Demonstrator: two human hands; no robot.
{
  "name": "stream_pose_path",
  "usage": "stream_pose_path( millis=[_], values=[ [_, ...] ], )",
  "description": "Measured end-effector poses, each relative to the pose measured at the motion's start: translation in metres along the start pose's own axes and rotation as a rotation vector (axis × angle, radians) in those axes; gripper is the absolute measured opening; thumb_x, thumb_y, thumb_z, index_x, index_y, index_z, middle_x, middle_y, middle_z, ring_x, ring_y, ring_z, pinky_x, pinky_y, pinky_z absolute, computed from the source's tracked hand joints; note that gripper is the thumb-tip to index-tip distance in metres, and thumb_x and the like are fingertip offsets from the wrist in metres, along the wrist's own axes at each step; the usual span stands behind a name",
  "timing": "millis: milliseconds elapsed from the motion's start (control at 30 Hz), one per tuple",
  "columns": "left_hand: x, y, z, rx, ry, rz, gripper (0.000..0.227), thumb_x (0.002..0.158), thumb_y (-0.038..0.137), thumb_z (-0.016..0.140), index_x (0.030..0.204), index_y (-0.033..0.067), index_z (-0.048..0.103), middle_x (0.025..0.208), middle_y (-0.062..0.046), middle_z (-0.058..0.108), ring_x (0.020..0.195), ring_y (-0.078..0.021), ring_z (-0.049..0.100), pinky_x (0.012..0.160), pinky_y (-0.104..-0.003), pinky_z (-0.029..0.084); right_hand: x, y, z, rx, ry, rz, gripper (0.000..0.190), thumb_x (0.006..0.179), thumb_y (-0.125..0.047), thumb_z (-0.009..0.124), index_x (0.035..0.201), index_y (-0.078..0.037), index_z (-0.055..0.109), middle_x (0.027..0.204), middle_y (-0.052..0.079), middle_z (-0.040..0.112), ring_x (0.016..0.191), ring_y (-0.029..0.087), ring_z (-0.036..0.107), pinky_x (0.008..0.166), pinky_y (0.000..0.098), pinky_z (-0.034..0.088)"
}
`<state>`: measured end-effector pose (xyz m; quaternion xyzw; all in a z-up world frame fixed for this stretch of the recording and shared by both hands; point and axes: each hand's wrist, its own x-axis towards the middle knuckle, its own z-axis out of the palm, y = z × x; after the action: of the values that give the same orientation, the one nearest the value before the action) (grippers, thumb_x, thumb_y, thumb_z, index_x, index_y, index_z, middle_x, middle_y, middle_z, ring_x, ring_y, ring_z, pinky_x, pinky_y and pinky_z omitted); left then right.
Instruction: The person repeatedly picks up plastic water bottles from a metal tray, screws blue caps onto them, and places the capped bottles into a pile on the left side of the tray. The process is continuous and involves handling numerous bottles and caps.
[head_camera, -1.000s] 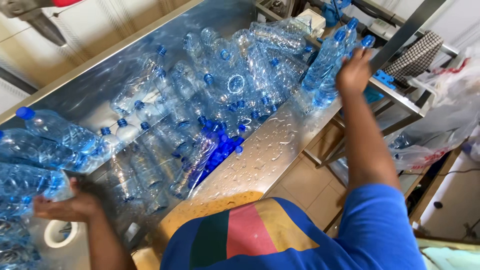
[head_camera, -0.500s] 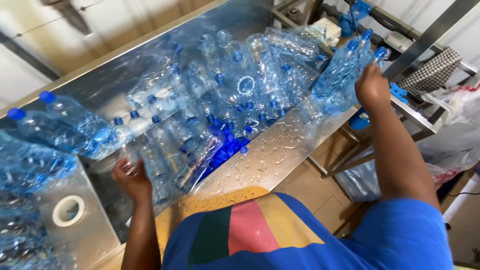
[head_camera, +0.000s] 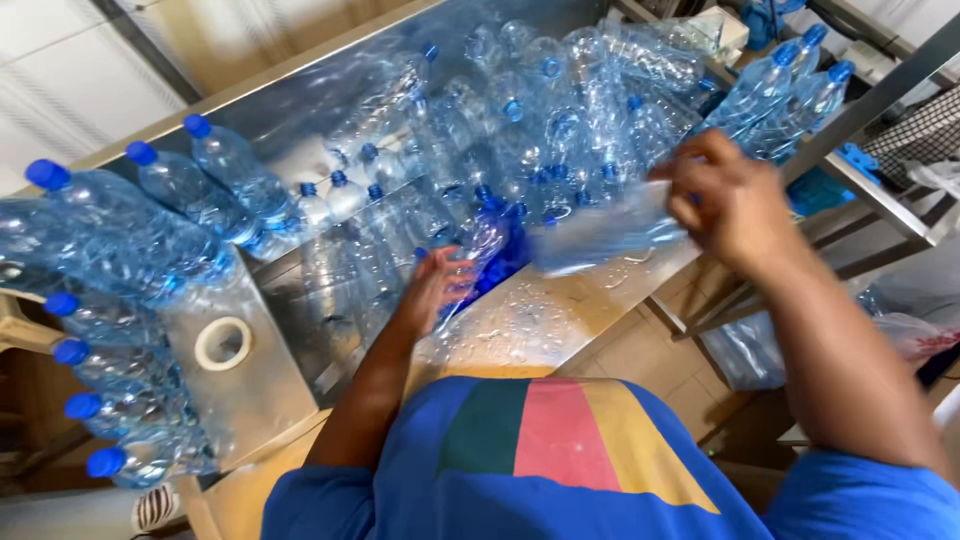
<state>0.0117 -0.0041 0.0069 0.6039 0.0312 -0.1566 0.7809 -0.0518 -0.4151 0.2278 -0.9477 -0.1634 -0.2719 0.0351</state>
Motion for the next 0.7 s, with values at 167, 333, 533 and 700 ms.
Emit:
stream_pose_path(
  millis=[167, 333, 533, 700],
  values=[
    [-0.026, 0.020, -0.031, -0.461, 0.178, -0.194, 0.067, 0.097, 0.081, 0.068, 0.122, 0.0184, 0.068, 0.102, -0.004, 0.075, 0.078, -0.0236, 0.066, 0.062, -0.040, 0.044, 0.012, -0.084, 0.105, 0.604, 0.292, -0.269, 0.029, 0.114, -0.027, 0.059, 0.117, -0.011, 0.083, 0.128, 0.015, 0.080, 0.113, 0.043, 0.079, 0.089, 0.0501, 0.064],
    [-0.081, 0.059, -0.058, -0.145, 0.287, 0.191, 0.047, 0.107, 0.030, 0.070, 0.151, 0.0240, 0.055, 0.113, -0.005, 0.052, 0.087, -0.0163, 0.061, 0.069, -0.030, 0.064, 0.027, -0.153, 0.130, 1.264, -0.170, 0.777, 0.040, 0.115, -0.033, 0.058, 0.145, -0.007, 0.057, 0.123, 0.021, 0.063, 0.097, 0.035, 0.061, 0.088, 0.0573, 0.064],
    [-0.082, 0.026, -0.126, -0.402, 0.366, -0.083, 0.035, 0.098, 0.057, 0.077, 0.114, 0.0286, 0.066, 0.097, -0.005, 0.074, 0.073, -0.0259, 0.073, 0.049, -0.037, 0.058, 0.029, -0.148, 0.155, 0.870, -0.065, 0.141, 0.030, 0.110, -0.030, 0.065, 0.130, -0.008, 0.063, 0.100, 0.013, 0.065, 0.068, 0.026, 0.067, 0.065, 0.0403, 0.062],
    [-0.091, 0.024, -0.134, -0.319, 0.148, -0.151, 0.042, 0.096, 0.064, 0.072, 0.110, 0.0251, 0.071, 0.085, -0.017, 0.078, 0.062, -0.0389, 0.076, 0.043, -0.037, 0.046, 0.043, -0.143, 0.164, 0.219, 0.402, -0.759, 0.034, 0.110, -0.035, 0.051, 0.107, -0.010, 0.073, 0.087, 0.009, 0.063, 0.080, 0.031, 0.064, 0.068, 0.0433, 0.053]
  ],
)
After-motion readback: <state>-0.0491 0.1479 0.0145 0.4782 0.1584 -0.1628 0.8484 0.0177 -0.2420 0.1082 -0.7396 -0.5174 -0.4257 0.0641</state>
